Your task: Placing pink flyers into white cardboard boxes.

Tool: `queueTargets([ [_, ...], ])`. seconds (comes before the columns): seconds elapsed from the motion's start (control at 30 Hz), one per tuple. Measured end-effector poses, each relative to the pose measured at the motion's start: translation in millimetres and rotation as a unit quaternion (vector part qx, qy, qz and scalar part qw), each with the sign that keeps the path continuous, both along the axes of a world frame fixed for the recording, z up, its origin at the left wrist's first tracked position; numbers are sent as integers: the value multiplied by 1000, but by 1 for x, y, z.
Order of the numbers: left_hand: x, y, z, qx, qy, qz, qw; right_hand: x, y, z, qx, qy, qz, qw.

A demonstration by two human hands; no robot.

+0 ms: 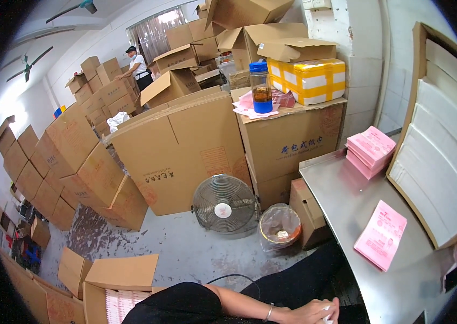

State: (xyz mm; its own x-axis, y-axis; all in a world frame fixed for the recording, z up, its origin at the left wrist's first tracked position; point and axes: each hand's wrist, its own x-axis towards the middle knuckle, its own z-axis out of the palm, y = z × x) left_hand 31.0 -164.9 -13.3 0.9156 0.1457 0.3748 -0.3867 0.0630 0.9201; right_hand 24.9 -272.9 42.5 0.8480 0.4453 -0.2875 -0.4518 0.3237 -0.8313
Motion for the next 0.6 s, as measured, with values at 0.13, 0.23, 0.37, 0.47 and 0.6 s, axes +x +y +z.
queueTargets([
  [0.13, -1, 30, 11, 57, -108, -9, 992, 13, -17, -17, 102, 110, 42, 988],
  [0.23, -15, 13, 26, 299, -273, 30, 914, 4, -10, -34, 145, 167, -38, 975],
  [0.37, -14, 22, 6, 349, -222, -29, 910, 2, 1, -39, 182, 175, 0, 968],
  [0.47, -7, 24, -1, 306, -278, -16, 910, -6, 6, -37, 197, 199, 40, 959],
  [0.6, -6, 18, 1, 257, -188, -57, 946, -15, 3, -35, 213, 218, 62, 950],
])
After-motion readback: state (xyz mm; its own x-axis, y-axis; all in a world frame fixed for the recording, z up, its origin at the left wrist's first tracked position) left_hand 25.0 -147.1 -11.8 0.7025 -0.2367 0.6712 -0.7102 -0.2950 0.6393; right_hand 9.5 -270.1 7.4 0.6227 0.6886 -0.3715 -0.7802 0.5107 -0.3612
